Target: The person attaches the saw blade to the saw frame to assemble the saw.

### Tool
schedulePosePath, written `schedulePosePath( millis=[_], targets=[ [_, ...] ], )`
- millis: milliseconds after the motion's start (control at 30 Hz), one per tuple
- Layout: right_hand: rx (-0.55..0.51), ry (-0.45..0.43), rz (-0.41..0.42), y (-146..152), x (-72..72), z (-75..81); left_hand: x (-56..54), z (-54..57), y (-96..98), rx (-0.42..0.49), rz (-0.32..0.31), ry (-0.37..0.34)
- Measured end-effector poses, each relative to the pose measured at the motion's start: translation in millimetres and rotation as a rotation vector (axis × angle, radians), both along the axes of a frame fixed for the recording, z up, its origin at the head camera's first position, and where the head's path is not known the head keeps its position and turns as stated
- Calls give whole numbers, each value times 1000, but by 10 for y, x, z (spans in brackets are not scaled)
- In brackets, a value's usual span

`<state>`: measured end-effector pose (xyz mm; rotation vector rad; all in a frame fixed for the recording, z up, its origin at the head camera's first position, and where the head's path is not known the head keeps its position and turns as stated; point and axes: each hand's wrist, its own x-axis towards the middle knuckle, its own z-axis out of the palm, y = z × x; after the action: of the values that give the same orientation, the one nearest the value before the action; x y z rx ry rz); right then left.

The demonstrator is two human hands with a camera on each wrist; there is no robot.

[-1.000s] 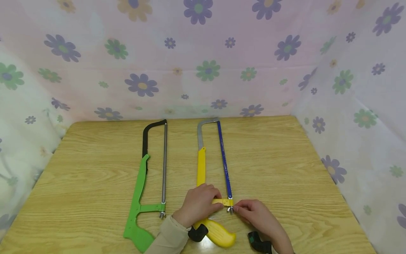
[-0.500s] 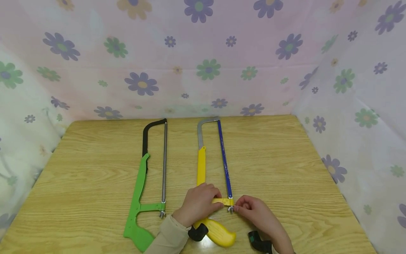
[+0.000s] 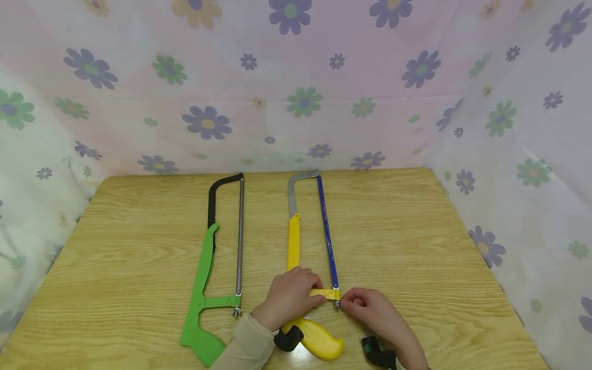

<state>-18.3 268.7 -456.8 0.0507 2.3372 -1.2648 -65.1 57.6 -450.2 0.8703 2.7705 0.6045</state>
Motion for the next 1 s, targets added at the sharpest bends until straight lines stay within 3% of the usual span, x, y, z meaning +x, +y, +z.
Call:
schedulePosePath(
  millis=[533,1000],
  targets=[
    [-14,4,17,-10,-23,0,-7,-2,-5,3,1,-1],
    [-4,-6,-39,-12,-4,-6,-2,-30,9,-15,-2,50]
  ],
)
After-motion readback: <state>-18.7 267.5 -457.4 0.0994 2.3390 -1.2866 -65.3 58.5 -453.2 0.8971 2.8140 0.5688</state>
